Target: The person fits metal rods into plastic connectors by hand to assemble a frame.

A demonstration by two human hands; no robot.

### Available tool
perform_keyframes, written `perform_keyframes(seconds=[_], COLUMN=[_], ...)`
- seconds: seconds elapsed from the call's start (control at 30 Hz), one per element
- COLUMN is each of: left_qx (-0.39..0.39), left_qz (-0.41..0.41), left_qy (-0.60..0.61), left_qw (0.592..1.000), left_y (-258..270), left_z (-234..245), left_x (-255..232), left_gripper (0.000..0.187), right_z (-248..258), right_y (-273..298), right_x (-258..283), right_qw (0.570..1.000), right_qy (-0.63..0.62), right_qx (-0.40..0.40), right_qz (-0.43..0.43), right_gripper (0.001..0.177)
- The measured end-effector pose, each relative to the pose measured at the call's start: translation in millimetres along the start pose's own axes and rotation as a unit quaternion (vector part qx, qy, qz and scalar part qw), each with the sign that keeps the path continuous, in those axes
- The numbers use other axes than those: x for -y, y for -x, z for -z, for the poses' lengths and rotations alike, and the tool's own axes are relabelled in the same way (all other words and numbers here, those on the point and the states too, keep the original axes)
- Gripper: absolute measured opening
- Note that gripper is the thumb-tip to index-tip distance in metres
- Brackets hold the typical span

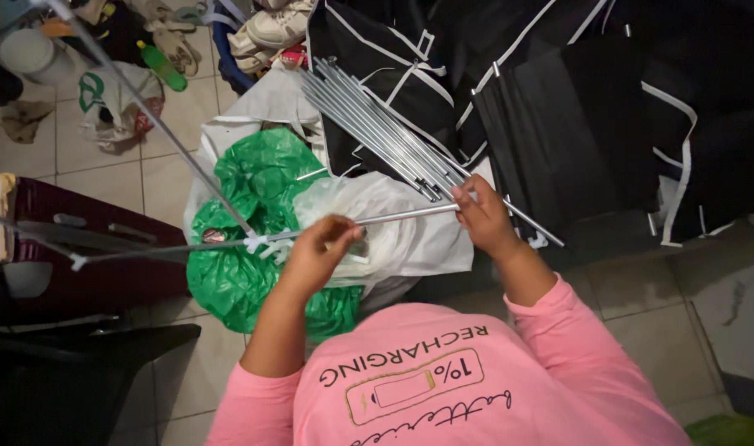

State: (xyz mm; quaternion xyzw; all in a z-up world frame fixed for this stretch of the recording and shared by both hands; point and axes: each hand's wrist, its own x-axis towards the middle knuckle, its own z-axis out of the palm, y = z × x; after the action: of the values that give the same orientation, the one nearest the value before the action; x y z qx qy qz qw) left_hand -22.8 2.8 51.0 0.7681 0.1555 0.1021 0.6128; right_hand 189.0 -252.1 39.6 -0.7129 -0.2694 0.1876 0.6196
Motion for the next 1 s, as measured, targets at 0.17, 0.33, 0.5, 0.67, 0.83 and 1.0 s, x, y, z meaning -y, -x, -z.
perform_keyframes(seconds=[0.17,0.33,0.5,0.67,0.83,1.0], left_qx=[-0.010,0.034,-0.026,-0.068,-0.079,-0.076], left_qz=[-0.214,-0.164,-0.193,-0.197,-0.137,-0.126], left_qy=[-0.218,-0.301,-0.354,-0.354,-0.377,-0.351], left_qw=[0.952,0.939,0.915,0.912,0.913,0.925], left_y=[-7.5,-14.7,-8.2,0.4,0.3,-0.6], left_z=[-5.3,-14.2,-22.1,-26.5,-35.5,-43.3], left_x=[-42.6,-31.0,-27.1,-20.3,-3.0,22.1], left_gripper=[0.032,0.032,0.033,0.030,0.030,0.029], right_z=[-3.1,3.1,4.0,-7.3,-13.9,-15.6], right_y=[1.5,-6.5,-21.9,-29.7,-41.1,-55.7], right_x=[7.4,-7.4,-28.9,-36.0,-23.8,-49.9], right_qw=[0.998,0.995,0.993,0.986,0.981,0.989], right_qy=[-0.010,-0.033,-0.080,-0.124,-0.143,-0.063], right_qx=[0.044,0.075,0.089,0.106,0.124,0.128], right_qz=[0.052,0.052,0.012,0.017,0.048,0.024], right_gripper=[0.026,0.027,0.026,0.028,0.049,0.045])
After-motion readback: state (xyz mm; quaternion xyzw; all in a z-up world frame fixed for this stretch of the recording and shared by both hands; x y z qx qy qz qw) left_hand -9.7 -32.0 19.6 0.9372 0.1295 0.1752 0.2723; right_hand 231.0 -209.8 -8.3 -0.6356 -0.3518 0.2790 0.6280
